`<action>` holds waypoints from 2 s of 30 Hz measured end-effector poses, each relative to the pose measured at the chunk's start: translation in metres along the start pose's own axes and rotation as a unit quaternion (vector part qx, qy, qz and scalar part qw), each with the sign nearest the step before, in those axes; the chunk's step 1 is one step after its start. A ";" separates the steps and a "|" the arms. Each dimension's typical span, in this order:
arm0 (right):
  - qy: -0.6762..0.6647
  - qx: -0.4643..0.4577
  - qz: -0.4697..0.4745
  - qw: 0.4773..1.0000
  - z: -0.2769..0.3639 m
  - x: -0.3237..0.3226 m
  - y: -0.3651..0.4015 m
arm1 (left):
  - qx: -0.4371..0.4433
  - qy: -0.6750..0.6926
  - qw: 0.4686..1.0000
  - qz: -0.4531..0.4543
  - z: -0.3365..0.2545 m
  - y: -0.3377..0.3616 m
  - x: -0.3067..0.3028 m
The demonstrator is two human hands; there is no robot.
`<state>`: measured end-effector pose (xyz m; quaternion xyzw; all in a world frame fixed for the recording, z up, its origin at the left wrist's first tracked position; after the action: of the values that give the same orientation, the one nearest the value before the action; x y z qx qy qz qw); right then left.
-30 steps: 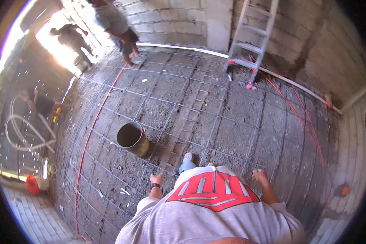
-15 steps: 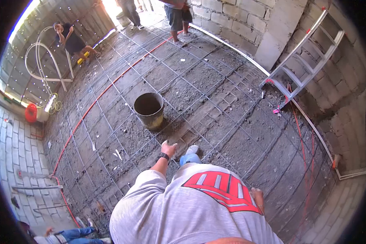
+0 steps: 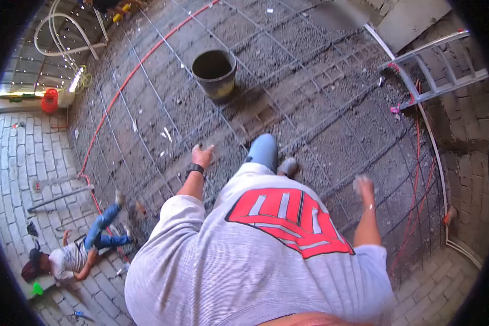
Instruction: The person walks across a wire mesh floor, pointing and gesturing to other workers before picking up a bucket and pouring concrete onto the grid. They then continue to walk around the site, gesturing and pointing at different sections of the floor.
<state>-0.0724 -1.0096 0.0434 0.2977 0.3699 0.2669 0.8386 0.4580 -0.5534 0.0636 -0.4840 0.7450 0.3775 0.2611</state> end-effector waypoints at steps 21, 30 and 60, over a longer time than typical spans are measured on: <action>0.419 -0.406 0.021 0.812 0.556 0.237 0.091 | -0.231 0.132 0.959 -0.101 0.226 0.106 -0.066; 0.466 -0.426 -0.066 0.772 0.661 0.338 0.169 | -0.293 0.207 0.931 -0.067 0.311 0.023 -0.094; 0.391 -0.695 0.146 0.586 0.843 0.800 0.075 | -0.599 0.278 0.686 -0.305 0.198 0.235 -0.083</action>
<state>1.0348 -0.6784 0.1890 -0.4583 0.3154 0.6523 0.5148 0.2797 -0.2901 0.0848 -0.8206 0.2098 0.4914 -0.2026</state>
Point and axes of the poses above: each hand's wrist, its own y-axis away from the middle knuckle, its own x-axis out of the palm, z = x × y, the point moved 3 cm from there along -y, towards the middle knuckle, and after that the axes turned 8 degrees about x, right-handed, at the moved point
